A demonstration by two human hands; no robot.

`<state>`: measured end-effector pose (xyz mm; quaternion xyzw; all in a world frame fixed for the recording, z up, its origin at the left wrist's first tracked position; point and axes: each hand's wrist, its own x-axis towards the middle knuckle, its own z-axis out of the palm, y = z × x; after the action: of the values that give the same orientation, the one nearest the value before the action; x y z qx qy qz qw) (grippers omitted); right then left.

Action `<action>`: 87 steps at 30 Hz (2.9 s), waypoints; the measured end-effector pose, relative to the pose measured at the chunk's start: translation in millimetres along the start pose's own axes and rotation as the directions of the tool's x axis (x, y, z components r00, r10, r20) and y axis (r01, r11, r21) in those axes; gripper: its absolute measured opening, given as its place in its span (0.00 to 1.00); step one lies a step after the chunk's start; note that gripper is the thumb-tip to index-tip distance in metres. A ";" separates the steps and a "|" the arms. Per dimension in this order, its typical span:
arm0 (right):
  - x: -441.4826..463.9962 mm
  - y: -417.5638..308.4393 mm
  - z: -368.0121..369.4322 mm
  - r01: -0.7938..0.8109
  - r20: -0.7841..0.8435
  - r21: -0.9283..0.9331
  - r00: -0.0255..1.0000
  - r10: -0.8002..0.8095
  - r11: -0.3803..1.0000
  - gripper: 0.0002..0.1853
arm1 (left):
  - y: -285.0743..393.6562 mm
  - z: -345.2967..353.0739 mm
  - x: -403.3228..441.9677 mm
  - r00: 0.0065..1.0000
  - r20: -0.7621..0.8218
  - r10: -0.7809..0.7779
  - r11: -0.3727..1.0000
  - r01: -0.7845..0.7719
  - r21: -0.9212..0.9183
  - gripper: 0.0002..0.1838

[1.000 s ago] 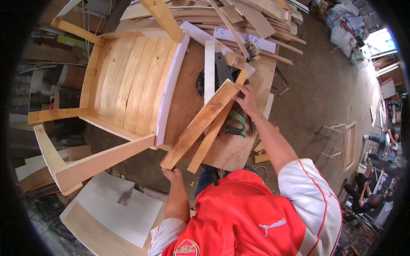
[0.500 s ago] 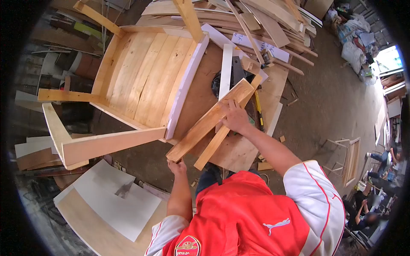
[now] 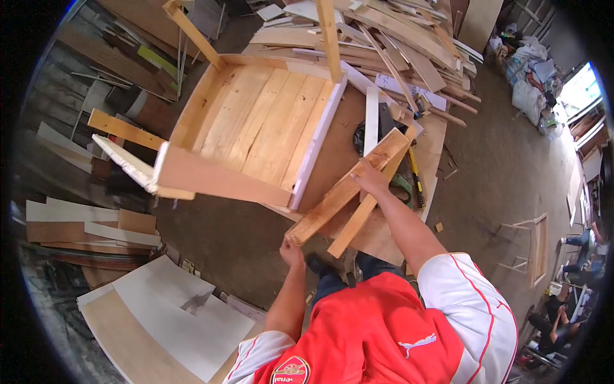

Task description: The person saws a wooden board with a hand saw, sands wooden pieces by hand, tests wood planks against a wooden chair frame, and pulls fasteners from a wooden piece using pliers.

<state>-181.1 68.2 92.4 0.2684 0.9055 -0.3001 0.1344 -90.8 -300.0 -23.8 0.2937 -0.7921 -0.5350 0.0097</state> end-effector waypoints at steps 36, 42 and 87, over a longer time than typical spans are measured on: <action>-24.7 -32.7 14.9 0.204 -0.561 0.327 0.828 0.016 0.923 0.51 | 145.8 -103.7 52.6 0.887 0.124 0.444 0.837 -0.362 -0.410 0.13; -17.9 -107.1 -92.8 0.397 -0.640 0.341 0.762 -0.098 0.852 0.51 | 411.7 -188.0 23.9 0.071 -0.287 0.955 0.082 -0.996 0.027 0.09; 42.8 -352.6 -268.5 0.673 -0.655 0.740 0.718 -0.234 -0.007 0.50 | 491.7 -158.6 21.1 -0.082 -0.266 0.961 -0.089 -0.996 -0.013 0.37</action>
<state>-438.1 12.6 451.7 0.0193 0.5426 -0.7703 -0.3345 -279.6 -318.1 457.1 -0.3371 -0.6888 -0.4079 0.4955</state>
